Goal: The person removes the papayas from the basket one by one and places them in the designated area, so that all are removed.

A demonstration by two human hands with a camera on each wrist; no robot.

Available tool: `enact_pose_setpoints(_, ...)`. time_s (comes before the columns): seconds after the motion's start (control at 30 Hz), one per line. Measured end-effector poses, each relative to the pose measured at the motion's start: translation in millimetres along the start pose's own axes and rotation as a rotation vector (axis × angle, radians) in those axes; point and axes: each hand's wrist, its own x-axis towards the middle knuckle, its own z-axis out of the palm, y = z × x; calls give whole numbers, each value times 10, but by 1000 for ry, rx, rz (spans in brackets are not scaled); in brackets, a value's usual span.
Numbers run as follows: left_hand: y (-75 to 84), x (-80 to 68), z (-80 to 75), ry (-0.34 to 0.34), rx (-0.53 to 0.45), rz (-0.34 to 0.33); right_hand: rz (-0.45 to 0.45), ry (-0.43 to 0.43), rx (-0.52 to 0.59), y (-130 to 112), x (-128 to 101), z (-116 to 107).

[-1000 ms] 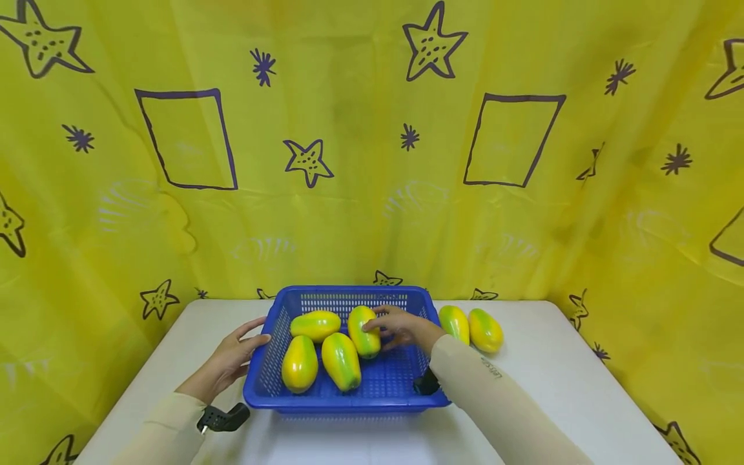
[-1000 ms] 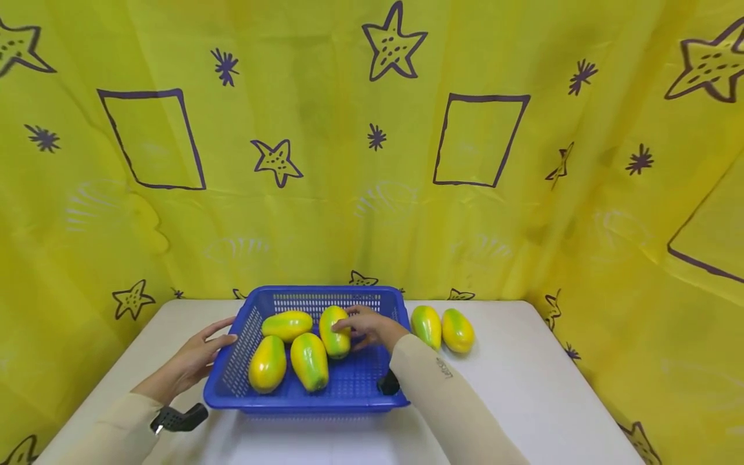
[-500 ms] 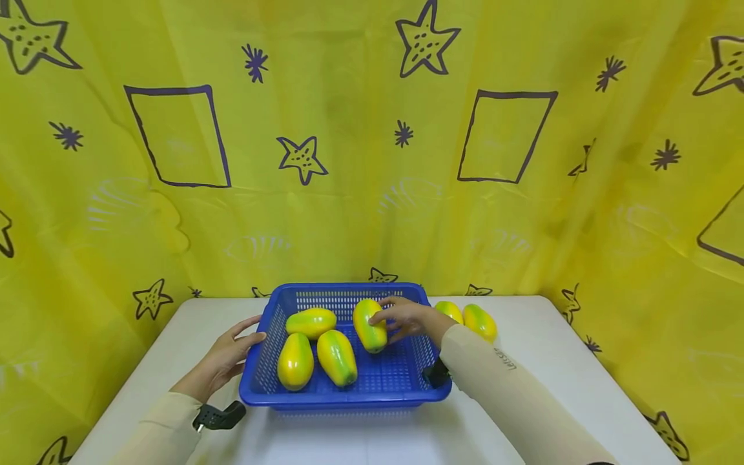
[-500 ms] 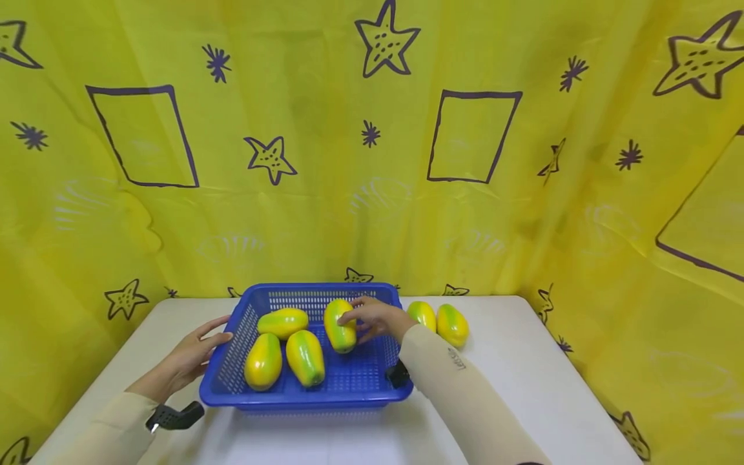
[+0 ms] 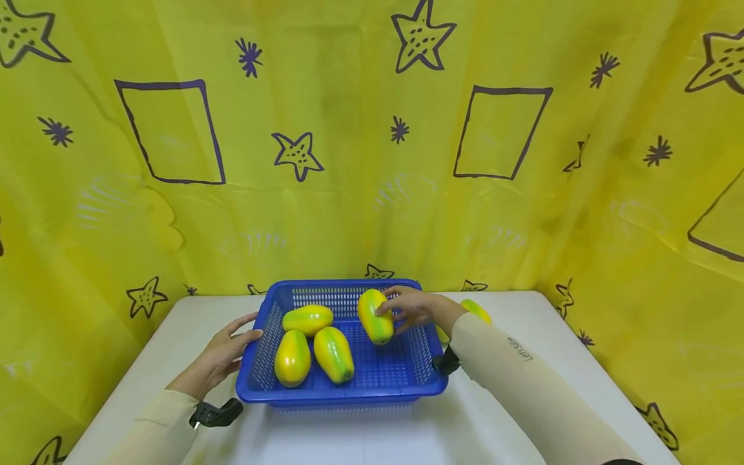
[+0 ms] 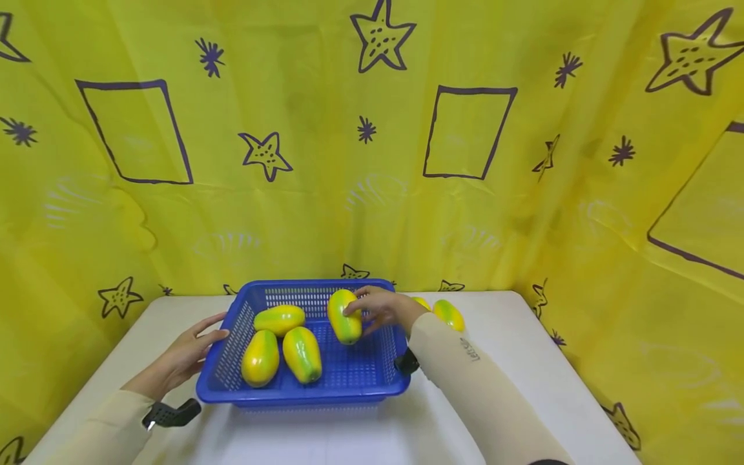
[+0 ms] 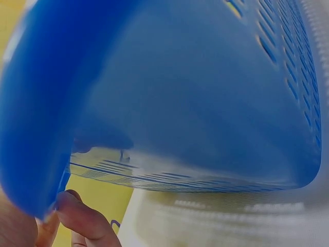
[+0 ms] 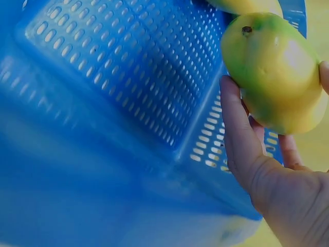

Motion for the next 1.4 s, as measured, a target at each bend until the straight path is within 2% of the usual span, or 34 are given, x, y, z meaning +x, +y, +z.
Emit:
enact_pose_setpoints(0.4,-6,11,-4,-14,-13,2,8,-53,-26,-73,-167,-257)
enact_pose_setpoints(0.6,-8,7,-12,-20,-14,10,-9,-48,2,-121,-233,-355)
enact_pose_setpoints(0.83,-26,3,-7,-16,-15,4,-31,-49,-27,-137,-327,-527)
enact_pose_setpoints(1.1,-30,4,-13,-15,-14,11,-16,-24,0,-99,-426,-740)
enact_pose_setpoints(1.4,-38,11,-17,-16,-12,6,-10,-12,-29,-55,-532,-952)
